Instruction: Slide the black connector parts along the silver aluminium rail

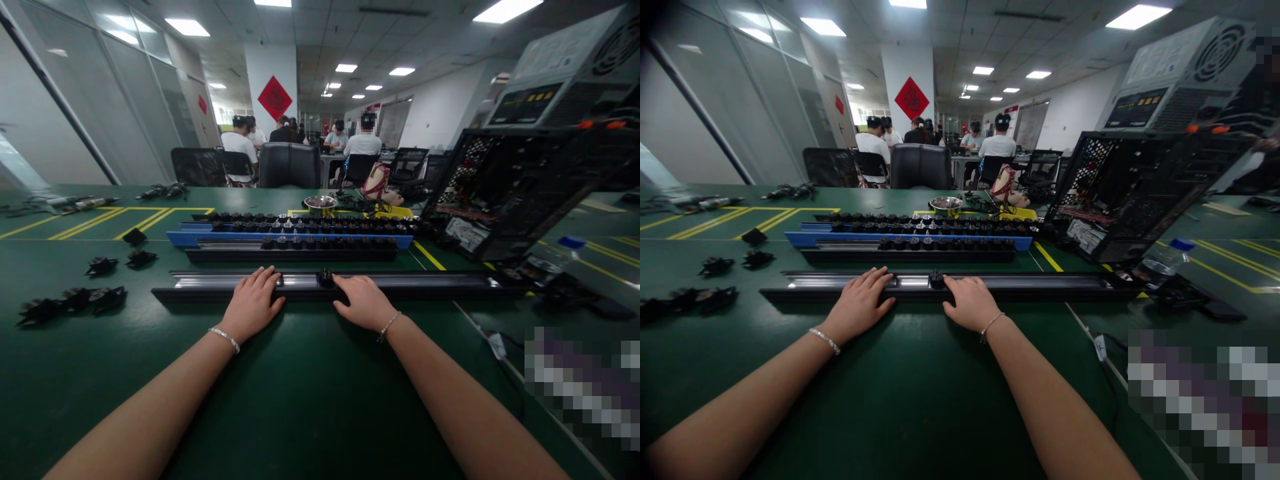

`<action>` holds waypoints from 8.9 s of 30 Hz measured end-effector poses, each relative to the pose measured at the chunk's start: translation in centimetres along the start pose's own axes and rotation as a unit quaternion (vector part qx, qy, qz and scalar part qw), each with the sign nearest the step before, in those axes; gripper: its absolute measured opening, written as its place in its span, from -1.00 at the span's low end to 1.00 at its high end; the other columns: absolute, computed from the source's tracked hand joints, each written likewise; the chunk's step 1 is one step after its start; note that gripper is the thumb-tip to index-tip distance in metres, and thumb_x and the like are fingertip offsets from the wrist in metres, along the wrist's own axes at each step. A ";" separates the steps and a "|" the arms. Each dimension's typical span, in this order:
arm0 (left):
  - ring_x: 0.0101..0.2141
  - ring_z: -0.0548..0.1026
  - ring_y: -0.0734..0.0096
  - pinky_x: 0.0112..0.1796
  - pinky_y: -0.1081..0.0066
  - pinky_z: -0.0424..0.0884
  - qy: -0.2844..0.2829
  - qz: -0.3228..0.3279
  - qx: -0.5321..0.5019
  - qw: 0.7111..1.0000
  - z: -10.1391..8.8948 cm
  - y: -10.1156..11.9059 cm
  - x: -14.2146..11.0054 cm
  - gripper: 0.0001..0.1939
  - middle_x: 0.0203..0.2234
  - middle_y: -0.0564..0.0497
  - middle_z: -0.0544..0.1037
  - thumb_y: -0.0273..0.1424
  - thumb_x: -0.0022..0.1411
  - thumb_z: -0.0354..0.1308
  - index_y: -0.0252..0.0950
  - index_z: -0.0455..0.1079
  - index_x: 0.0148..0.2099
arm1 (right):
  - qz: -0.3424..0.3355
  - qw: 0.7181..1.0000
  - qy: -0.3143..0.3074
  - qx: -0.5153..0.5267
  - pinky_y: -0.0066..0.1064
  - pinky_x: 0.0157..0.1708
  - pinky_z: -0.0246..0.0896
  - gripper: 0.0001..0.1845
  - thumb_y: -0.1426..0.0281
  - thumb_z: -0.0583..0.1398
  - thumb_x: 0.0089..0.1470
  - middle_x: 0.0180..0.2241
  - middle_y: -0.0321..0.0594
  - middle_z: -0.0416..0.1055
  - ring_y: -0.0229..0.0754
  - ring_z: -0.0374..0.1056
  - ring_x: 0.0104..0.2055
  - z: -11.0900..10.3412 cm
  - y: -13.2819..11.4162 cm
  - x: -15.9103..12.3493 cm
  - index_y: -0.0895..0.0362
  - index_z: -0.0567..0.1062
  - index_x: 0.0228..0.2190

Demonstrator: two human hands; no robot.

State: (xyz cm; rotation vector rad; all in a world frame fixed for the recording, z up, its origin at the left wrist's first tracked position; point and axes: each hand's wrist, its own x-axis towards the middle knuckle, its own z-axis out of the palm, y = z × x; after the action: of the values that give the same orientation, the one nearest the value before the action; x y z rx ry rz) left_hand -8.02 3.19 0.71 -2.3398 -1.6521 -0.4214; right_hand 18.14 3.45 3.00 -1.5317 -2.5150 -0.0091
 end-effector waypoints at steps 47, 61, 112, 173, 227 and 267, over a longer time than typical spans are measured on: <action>0.19 0.13 0.12 0.15 0.05 0.07 0.015 0.042 -0.027 0.999 -0.2 0.8 -0.1 -0.58 0.17 -0.09 0.25 -0.28 0.18 0.01 -0.22 0.24 0.09 | 0.004 0.998 0.060 0.032 -0.06 0.20 -0.24 -0.41 0.31 0.09 0.02 0.09 -0.01 0.27 -0.05 0.13 0.13 1.4 -2.5 0.3 0.25 0.24 0.09; 0.22 0.06 0.04 0.12 -0.06 0.05 -0.014 0.090 -0.028 0.995 -0.4 0.8 -0.2 -0.53 0.23 -0.06 0.13 -0.30 0.13 0.08 -0.05 0.22 0.12 | -0.053 0.996 0.048 0.046 -0.07 0.21 -0.27 -0.39 0.31 0.10 0.02 0.14 -0.06 0.22 -0.07 0.07 0.17 1.0 -2.9 0.1 0.17 0.23 0.12; 0.22 -0.01 -0.15 0.12 -0.18 -0.05 0.041 0.057 0.029 0.997 0.3 3.4 -0.4 -0.38 0.24 -0.16 0.11 -0.18 0.16 0.05 -0.04 0.05 0.26 | -0.131 0.984 0.098 0.074 -0.07 0.23 -0.28 -0.57 0.48 0.07 -0.04 0.17 -0.13 0.18 -0.08 0.01 0.22 3.0 -3.4 0.6 0.15 0.32 -0.06; 0.09 0.31 0.12 0.11 -0.21 -0.08 0.092 -0.051 -0.027 0.994 -0.4 2.2 0.0 -0.64 0.00 -0.12 0.45 -0.36 0.22 -0.08 -0.06 0.44 -0.03 | -0.141 0.987 0.069 0.035 -0.07 0.17 -0.16 -0.80 0.40 0.11 0.00 0.14 -0.18 0.22 -0.08 0.11 0.14 2.1 -3.4 0.5 0.09 0.44 -0.27; 0.07 0.35 0.28 0.17 -0.05 -0.12 0.071 -0.196 -0.083 0.974 -0.6 -0.7 -0.2 -0.64 -0.04 0.01 0.49 -0.30 0.21 -0.13 -0.04 0.52 -0.21 | -0.144 0.986 0.072 0.052 -0.15 0.20 -0.16 -0.73 0.41 0.13 -0.01 0.09 -0.16 0.26 -0.10 0.12 0.14 2.7 -2.8 0.6 0.11 0.47 -0.21; 0.01 0.37 0.17 0.13 0.06 -0.03 0.122 -0.304 -0.111 0.938 0.0 -2.2 0.9 -0.52 -0.11 -0.09 0.52 -0.20 0.13 0.00 -0.24 0.20 0.09 | -0.143 0.986 0.066 0.051 -0.17 0.18 -0.15 -0.73 0.40 0.12 0.01 0.09 -0.17 0.25 -0.11 0.12 0.12 2.4 -2.9 0.6 0.10 0.47 -0.20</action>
State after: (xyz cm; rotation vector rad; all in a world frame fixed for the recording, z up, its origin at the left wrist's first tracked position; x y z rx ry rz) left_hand -9.82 4.67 1.12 -1.7539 -2.2657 -1.0149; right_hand 14.91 2.90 1.05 -1.0837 -2.5615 -0.0234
